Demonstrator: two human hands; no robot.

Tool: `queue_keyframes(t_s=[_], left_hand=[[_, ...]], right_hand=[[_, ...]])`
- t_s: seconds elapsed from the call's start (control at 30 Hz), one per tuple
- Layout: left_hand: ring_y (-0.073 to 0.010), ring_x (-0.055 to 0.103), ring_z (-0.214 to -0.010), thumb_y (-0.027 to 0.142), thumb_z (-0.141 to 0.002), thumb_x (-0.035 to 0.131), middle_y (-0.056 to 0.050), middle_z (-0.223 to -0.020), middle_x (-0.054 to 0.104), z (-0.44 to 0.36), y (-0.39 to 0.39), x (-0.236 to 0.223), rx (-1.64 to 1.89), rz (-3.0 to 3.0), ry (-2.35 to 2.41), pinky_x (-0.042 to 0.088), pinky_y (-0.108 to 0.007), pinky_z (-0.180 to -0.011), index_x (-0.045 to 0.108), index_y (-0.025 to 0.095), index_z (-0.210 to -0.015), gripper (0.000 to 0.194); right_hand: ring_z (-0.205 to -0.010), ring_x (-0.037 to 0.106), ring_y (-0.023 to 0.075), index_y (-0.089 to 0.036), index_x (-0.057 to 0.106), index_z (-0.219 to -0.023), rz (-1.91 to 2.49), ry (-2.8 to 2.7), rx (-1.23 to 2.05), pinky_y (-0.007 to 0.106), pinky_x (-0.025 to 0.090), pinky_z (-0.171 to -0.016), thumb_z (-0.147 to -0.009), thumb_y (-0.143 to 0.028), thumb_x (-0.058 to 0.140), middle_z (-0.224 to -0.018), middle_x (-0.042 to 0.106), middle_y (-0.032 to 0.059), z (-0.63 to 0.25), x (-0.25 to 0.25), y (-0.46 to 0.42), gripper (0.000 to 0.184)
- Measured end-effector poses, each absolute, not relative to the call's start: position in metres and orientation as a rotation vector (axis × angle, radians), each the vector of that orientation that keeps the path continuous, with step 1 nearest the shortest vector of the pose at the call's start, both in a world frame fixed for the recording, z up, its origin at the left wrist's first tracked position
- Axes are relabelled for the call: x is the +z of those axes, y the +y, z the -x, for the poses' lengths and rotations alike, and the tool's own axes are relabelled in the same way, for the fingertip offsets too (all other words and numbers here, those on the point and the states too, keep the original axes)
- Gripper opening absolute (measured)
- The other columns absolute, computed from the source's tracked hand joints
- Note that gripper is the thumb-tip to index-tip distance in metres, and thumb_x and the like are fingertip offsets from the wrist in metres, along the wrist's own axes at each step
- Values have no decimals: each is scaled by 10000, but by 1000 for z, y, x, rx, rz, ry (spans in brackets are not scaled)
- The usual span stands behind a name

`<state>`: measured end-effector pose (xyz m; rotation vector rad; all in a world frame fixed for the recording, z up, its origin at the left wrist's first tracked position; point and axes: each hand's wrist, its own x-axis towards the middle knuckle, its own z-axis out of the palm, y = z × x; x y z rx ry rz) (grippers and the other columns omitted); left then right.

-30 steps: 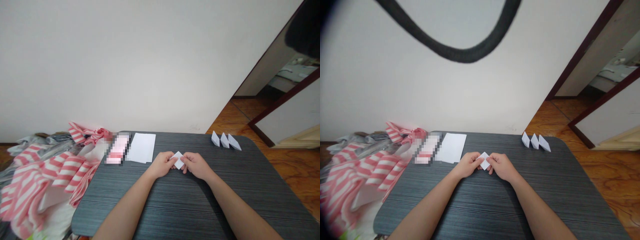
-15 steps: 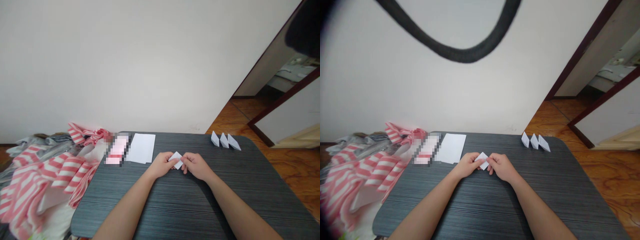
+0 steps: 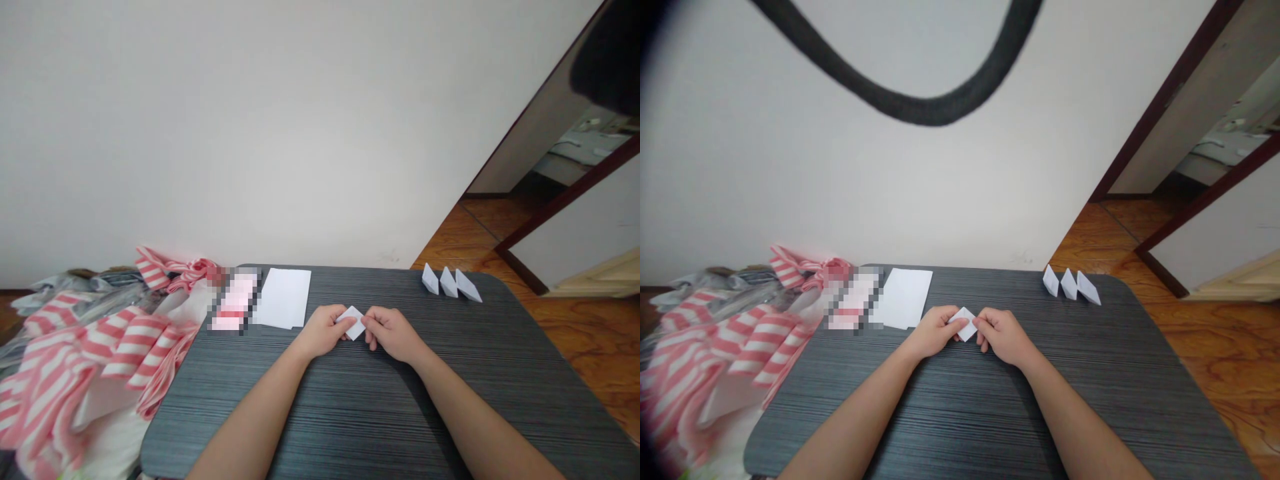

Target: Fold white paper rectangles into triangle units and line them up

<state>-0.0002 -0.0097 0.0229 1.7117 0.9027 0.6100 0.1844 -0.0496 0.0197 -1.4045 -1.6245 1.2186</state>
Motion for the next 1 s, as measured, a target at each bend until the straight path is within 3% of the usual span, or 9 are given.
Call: queue_keyframes(t_s=[0.2, 1.0], left_hand=[[-113, 555, -558, 435, -838, 443, -25, -646, 606, -2, -7, 16, 636, -1534, 845, 426, -220, -540, 560, 134, -808, 324], [-116, 574, -519, 429, -857, 419, -43, -620, 638, -1, -4, 12, 724, -1429, 854, 457, -234, -519, 517, 133, -749, 330]], right_hand=[[-411, 541, 98, -184, 499, -644, 1422, -1571, 1204, 208, 418, -462, -869, -394, 440, -511, 583, -22, -188, 14, -48, 313], [-390, 496, 92, -190, 481, -652, 1369, -1492, 1179, 210, 395, -456, -886, -392, 408, -497, 534, -41, -192, 10, -46, 318]])
